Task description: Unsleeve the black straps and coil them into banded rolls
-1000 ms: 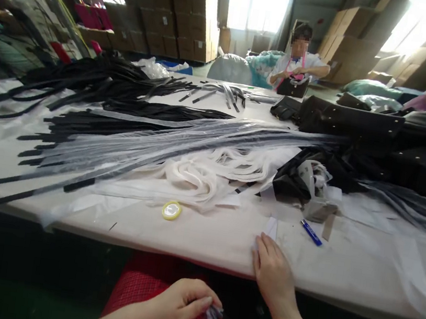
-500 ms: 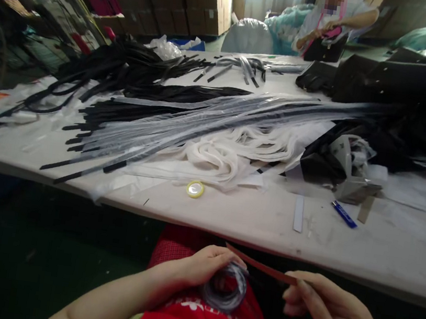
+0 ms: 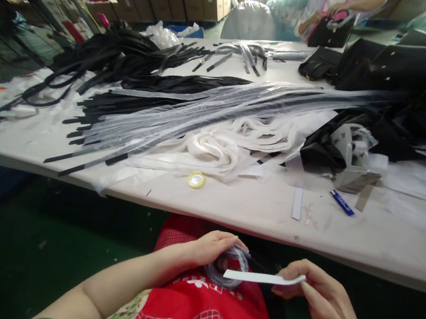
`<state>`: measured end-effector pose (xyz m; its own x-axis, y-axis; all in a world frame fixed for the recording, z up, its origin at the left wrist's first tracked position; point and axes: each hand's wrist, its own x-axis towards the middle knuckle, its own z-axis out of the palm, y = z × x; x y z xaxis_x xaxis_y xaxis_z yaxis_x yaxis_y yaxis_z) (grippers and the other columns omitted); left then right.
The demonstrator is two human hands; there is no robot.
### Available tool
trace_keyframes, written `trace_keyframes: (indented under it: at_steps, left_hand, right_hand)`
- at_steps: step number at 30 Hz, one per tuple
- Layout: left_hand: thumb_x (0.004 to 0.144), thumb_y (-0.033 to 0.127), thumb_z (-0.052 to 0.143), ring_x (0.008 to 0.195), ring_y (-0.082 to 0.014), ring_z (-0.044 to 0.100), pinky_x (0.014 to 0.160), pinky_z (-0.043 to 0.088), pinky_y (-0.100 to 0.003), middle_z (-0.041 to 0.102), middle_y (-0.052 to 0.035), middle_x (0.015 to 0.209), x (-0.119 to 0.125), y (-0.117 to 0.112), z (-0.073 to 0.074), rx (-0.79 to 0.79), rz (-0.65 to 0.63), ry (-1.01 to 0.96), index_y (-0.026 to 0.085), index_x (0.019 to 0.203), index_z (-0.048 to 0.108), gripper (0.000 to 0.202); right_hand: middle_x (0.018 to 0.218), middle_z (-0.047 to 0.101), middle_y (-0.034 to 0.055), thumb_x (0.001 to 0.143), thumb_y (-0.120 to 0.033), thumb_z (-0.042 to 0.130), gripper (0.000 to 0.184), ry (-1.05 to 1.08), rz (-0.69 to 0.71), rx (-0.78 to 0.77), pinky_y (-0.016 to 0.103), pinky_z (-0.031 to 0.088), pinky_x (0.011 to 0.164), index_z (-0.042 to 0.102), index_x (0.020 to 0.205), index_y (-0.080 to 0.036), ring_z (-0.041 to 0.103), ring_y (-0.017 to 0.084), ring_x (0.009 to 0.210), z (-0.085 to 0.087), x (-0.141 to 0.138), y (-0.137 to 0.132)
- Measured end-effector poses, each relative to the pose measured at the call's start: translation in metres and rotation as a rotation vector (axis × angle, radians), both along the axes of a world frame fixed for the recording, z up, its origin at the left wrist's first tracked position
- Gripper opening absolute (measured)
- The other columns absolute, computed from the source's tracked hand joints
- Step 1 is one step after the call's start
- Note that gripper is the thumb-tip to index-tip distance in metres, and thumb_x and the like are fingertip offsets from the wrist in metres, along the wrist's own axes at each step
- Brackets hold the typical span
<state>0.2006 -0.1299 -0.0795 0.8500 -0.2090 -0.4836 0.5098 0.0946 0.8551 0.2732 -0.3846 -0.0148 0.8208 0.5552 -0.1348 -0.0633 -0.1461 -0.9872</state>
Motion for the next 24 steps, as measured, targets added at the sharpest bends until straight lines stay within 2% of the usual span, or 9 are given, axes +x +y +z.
trace_keyframes:
  at_steps: [1, 3, 6, 10, 13, 16, 20, 24]
  left_hand:
    - [0.09, 0.06, 0.045, 0.055, -0.0109, 0.053, 0.062, 0.05, -0.028, 0.071, -0.0076, 0.084, 0.001, 0.0, 0.0, -0.002, -0.001, -0.009, 0.012, 0.112, 0.072, 0.06]
    - [0.092, 0.057, 0.045, 0.07, -0.0148, 0.062, 0.078, 0.052, -0.032, 0.073, -0.0087, 0.091, 0.002, 0.0, 0.001, -0.014, 0.003, -0.053, 0.011, 0.108, 0.073, 0.056]
    - [0.093, 0.057, 0.045, 0.09, -0.0198, 0.066, 0.095, 0.049, -0.035, 0.073, -0.011, 0.102, 0.003, 0.001, 0.003, -0.022, -0.011, -0.094, 0.009, 0.107, 0.072, 0.057]
    - [0.095, 0.056, 0.04, 0.096, -0.0216, 0.066, 0.096, 0.049, -0.035, 0.072, -0.0118, 0.106, 0.005, 0.003, 0.006, 0.024, -0.057, -0.121, 0.008, 0.112, 0.07, 0.059]
    - [0.098, 0.048, 0.036, 0.103, -0.0205, 0.065, 0.099, 0.047, -0.033, 0.072, -0.0094, 0.111, 0.006, 0.006, 0.01, 0.091, -0.13, -0.171, 0.011, 0.115, 0.069, 0.052]
    - [0.099, 0.041, 0.034, 0.102, -0.0187, 0.064, 0.098, 0.047, -0.03, 0.071, -0.0071, 0.113, 0.007, 0.008, 0.013, 0.153, -0.166, -0.189, 0.013, 0.116, 0.069, 0.048]
    - [0.099, 0.041, 0.033, 0.101, -0.0181, 0.064, 0.096, 0.047, -0.029, 0.072, -0.0047, 0.11, 0.007, 0.008, 0.018, 0.213, -0.179, -0.177, 0.016, 0.117, 0.069, 0.048]
    - [0.099, 0.044, 0.032, 0.105, -0.0201, 0.063, 0.101, 0.044, -0.031, 0.073, -0.0048, 0.107, 0.004, 0.009, 0.024, 0.3, -0.177, -0.208, 0.017, 0.117, 0.069, 0.05]
  right_hand:
    - [0.075, 0.069, 0.0112, 0.083, -0.053, 0.063, 0.038, -0.022, 0.001, -0.045, 0.028, 0.056, 0.054, 0.072, 0.08, -0.017, 0.065, 0.024, 0.064, -0.001, 0.0, 0.002]
    - [0.073, 0.069, 0.0092, 0.081, -0.051, 0.068, 0.034, -0.061, 0.043, -0.154, 0.026, 0.055, 0.053, 0.07, 0.078, -0.017, 0.065, 0.022, 0.064, -0.004, -0.002, 0.006]
    - [0.077, 0.071, 0.0069, 0.079, -0.049, 0.072, 0.03, -0.157, 0.105, -0.317, 0.024, 0.056, 0.058, 0.071, 0.081, -0.019, 0.067, 0.021, 0.067, -0.007, -0.003, 0.012]
    - [0.087, 0.074, 0.004, 0.087, -0.046, 0.064, 0.024, -0.581, 0.156, -0.435, 0.027, 0.058, 0.065, 0.073, 0.092, -0.024, 0.07, 0.02, 0.071, -0.002, -0.001, 0.013]
    - [0.094, 0.075, 0.0023, 0.096, -0.037, 0.054, 0.02, -0.926, 0.312, -0.408, 0.027, 0.058, 0.071, 0.07, 0.101, -0.027, 0.071, 0.019, 0.076, 0.012, 0.0, 0.018]
    - [0.097, 0.075, 0.0033, 0.097, -0.025, 0.044, 0.025, -1.174, 0.456, -0.365, 0.029, 0.056, 0.072, 0.066, 0.11, -0.025, 0.071, 0.019, 0.077, 0.028, -0.003, 0.029]
    - [0.091, 0.074, 0.0057, 0.092, -0.011, 0.037, 0.032, -1.31, 0.565, -0.395, 0.032, 0.053, 0.063, 0.063, 0.107, -0.021, 0.068, 0.02, 0.069, 0.038, -0.014, 0.048]
    - [0.081, 0.07, 0.0054, 0.089, -0.002, 0.033, 0.033, -1.32, 0.644, -0.452, 0.032, 0.048, 0.053, 0.061, 0.092, -0.019, 0.064, 0.019, 0.061, 0.026, -0.024, 0.066]
